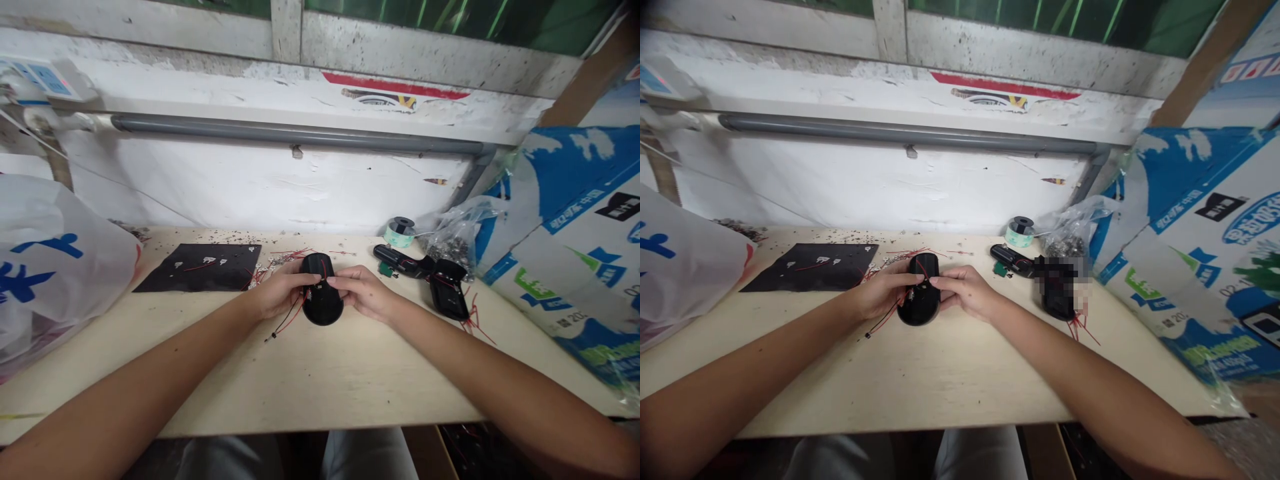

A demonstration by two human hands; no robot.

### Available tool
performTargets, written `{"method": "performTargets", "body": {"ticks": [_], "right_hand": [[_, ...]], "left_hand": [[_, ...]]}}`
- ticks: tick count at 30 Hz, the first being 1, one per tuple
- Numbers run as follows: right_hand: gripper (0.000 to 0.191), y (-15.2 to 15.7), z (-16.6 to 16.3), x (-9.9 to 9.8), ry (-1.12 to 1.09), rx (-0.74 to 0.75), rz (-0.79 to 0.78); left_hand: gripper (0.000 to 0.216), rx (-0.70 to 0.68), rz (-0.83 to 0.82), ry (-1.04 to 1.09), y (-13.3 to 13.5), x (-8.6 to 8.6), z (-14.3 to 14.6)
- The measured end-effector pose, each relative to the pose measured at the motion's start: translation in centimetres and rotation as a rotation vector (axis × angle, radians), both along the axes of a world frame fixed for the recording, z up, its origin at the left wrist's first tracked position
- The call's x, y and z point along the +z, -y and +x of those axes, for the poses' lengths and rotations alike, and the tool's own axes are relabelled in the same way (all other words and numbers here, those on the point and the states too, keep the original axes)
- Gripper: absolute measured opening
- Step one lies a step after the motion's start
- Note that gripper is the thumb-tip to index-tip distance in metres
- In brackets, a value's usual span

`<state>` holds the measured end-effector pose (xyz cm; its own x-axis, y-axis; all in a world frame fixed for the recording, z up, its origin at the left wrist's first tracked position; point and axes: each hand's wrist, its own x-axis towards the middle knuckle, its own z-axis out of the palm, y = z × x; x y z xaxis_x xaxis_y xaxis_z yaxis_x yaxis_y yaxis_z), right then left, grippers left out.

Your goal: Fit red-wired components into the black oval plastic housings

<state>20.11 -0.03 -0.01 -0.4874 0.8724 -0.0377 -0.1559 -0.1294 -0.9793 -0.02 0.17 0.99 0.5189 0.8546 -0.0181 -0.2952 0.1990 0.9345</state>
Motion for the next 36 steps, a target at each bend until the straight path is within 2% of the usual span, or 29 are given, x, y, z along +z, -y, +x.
{"method": "performTargets", "body": {"ticks": [14, 36], "right_hand": [[0.036, -0.12, 0.32, 0.14, 0.035, 0.058, 0.004], [0.034, -0.21, 0.25, -0.2, 0.055, 0.046, 0.035]], "left_hand": [[0.026, -0.005, -0.051, -0.03, 0.03, 0.07, -0.11], [0.033, -0.014, -0.008, -0.069, 0.11, -0.08, -0.23]]}}
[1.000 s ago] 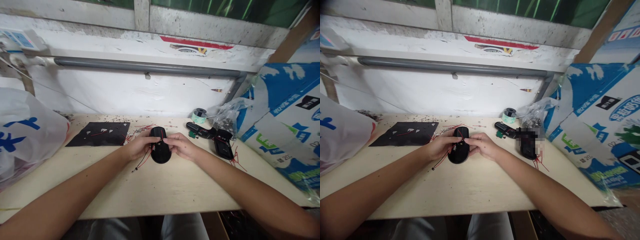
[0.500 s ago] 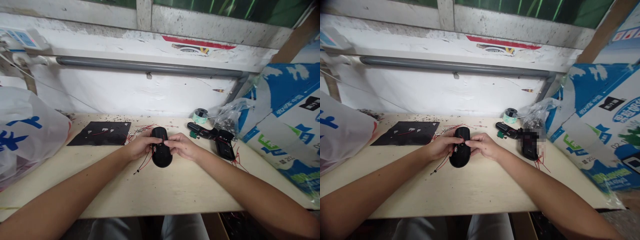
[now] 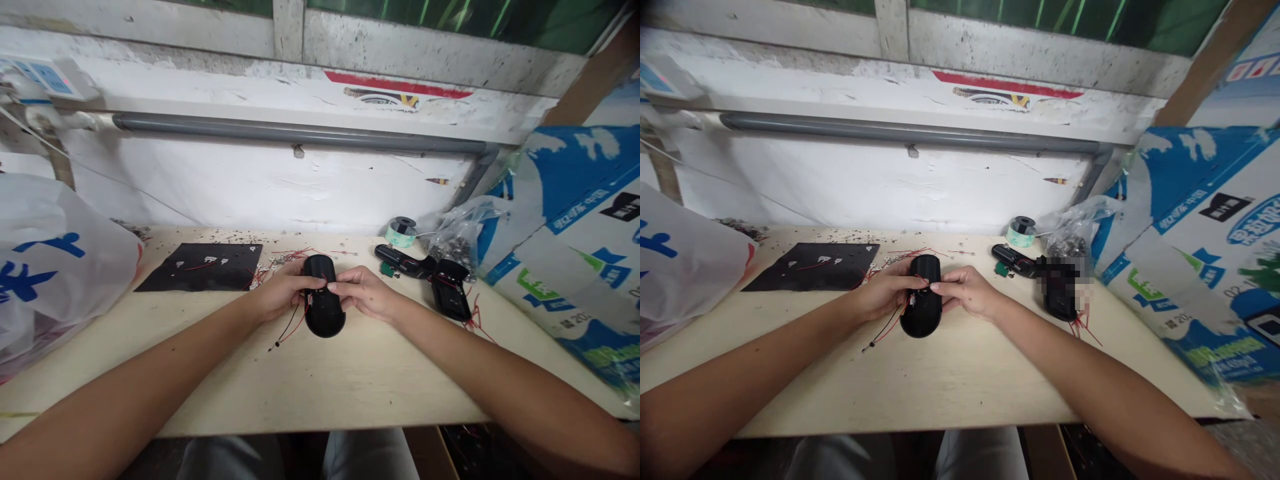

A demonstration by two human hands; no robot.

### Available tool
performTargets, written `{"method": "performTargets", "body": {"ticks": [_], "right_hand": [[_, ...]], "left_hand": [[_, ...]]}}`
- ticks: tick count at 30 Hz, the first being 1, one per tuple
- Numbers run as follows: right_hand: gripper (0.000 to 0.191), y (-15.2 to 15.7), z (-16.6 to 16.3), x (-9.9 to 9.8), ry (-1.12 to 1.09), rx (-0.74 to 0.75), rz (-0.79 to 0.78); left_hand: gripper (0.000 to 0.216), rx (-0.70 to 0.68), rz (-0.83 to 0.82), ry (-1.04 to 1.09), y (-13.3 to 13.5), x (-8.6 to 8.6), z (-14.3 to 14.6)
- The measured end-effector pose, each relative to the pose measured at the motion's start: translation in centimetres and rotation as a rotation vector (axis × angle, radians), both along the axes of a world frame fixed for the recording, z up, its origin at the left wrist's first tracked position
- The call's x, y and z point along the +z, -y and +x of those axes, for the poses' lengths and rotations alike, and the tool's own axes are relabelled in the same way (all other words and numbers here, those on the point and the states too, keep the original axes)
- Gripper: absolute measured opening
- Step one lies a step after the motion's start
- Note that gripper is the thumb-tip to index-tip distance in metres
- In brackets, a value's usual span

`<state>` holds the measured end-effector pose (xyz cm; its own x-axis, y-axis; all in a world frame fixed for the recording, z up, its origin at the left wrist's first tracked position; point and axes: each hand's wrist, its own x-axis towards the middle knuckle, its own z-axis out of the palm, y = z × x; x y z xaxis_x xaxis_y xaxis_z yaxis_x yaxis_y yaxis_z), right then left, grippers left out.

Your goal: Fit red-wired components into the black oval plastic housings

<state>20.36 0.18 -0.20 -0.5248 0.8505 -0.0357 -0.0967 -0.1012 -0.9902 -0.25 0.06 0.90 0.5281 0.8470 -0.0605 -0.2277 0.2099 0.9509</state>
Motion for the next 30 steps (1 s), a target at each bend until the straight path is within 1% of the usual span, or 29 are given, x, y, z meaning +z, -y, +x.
{"method": "performTargets", "body": {"ticks": [8, 11, 14, 18, 25, 30], "right_hand": [[0.036, 0.07, -0.17, 0.38, -0.011, -0.021, -0.048], [0.035, 0.11, -0.24, 0.38, -0.012, -0.027, -0.043], [0.033, 0.15, -0.26, 0.27, 0.002, -0.034, -0.033], [0.034, 0.13, -0.28, 0.14, 0.007, -0.031, -0.025], [0.033, 0.07, -0.32, 0.1, 0.006, -0.047, -0.023], [0.032, 0.12, -0.28, 0.12, 0.013, -0.057, -0.019]], "left_hand": [[0.031, -0.011, -0.009, 0.056, 0.12, 0.12, 0.14], [0.03, -0.016, 0.032, 0.05, 0.26, 0.26, 0.31], [0.024, -0.019, 0.12, 0.011, 0.39, 0.37, 0.52], [0.023, 0.011, 0.203, -0.032, 0.39, 0.24, 0.64], [0.028, 0.042, 0.22, -0.091, 0.18, -0.26, 0.52], [0.025, 0.046, 0.253, -0.098, 0.12, -0.38, 0.54]]}}
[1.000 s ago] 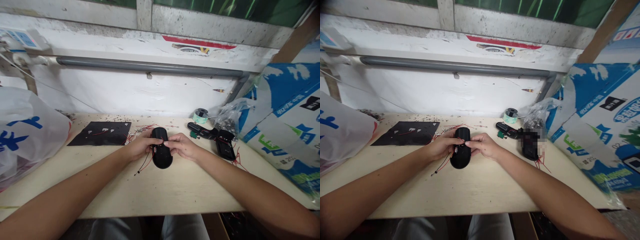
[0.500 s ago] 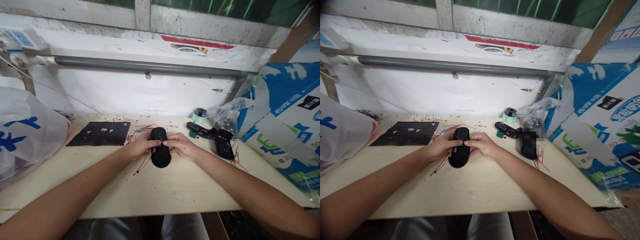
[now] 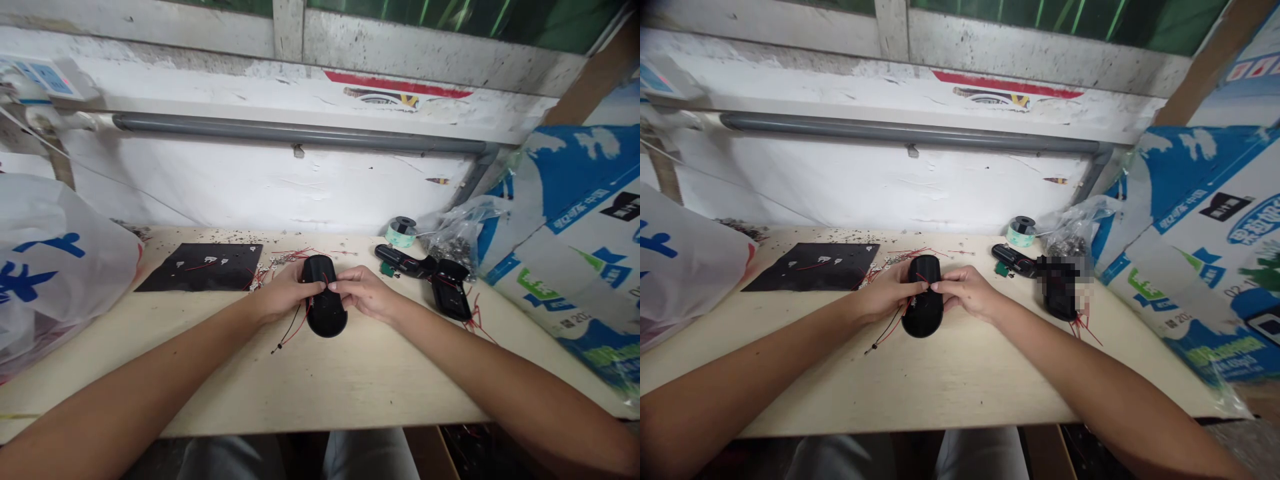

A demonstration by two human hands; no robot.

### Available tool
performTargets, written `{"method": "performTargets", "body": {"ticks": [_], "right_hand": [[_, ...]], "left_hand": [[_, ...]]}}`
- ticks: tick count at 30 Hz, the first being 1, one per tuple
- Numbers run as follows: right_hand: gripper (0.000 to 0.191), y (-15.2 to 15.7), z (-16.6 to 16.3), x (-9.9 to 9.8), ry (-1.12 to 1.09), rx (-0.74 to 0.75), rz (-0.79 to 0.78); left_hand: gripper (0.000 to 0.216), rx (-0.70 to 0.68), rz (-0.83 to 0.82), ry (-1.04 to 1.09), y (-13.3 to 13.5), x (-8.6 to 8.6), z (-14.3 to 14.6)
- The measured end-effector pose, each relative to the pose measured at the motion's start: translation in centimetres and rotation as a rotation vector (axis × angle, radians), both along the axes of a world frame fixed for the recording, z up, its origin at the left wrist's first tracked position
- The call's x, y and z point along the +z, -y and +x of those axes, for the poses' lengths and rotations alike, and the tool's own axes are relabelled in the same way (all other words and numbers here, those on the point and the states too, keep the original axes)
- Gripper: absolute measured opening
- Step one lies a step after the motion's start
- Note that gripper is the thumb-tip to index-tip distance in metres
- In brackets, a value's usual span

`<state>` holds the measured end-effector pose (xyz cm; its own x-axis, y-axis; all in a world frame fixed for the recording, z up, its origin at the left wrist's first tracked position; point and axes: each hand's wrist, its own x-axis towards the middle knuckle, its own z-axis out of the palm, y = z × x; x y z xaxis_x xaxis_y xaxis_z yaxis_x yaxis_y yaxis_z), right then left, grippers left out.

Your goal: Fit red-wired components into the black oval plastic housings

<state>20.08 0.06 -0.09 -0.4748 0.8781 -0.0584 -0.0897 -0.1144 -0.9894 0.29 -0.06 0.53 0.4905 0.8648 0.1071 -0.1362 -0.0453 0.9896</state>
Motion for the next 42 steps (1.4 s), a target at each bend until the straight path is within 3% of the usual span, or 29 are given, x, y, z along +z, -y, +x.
{"method": "performTargets", "body": {"ticks": [11, 16, 22, 24, 28, 31, 35, 38, 40, 42], "right_hand": [[0.032, -0.1, -0.1, -0.1, -0.004, -0.006, 0.004], [0.032, -0.1, -0.1, -0.3, -0.023, -0.02, 0.01], [0.041, -0.6, 0.2, -0.3, -0.162, -0.045, -0.034], [0.045, -0.4, 0.3, -0.3, -0.142, -0.119, 0.08], [0.045, 0.8, 0.2, -0.3, 0.112, -0.348, 0.716], [0.044, 1.5, 0.1, -0.2, 0.336, -0.349, 1.047], [0.039, 1.5, -0.1, -0.1, 0.451, -0.273, 1.196], [0.022, 1.1, -0.2, 0.8, 0.47, -0.222, 1.209], [0.015, 1.3, 0.1, 2.6, 0.473, -0.255, 1.183], [0.018, 2.6, 1.2, 5.7, 0.527, -0.296, 1.143]], "left_hand": [[0.028, 0.019, 0.006, 0.003, -0.1, -0.2, 0.0], [0.027, -0.018, -0.111, 0.09, -0.1, 0.1, 0.0], [0.033, 0.123, -0.175, 0.221, -0.5, 0.6, -0.4], [0.029, 0.24, -0.17, 0.272, -0.9, 0.7, -0.6], [0.021, 0.477, -0.199, 0.331, -1.9, 0.8, -1.2], [0.02, 0.513, -0.188, 0.318, -2.1, 0.7, -1.4], [0.021, 0.4, -0.179, 0.287, -1.6, 0.9, -1.3], [0.022, 0.364, -0.158, 0.256, -1.4, 1.1, -1.6], [0.023, 0.456, -0.058, 0.218, -1.6, 1.2, -2.1], [0.019, 0.64, 0.106, 0.104, -1.9, 1.2, -2.9]]}}
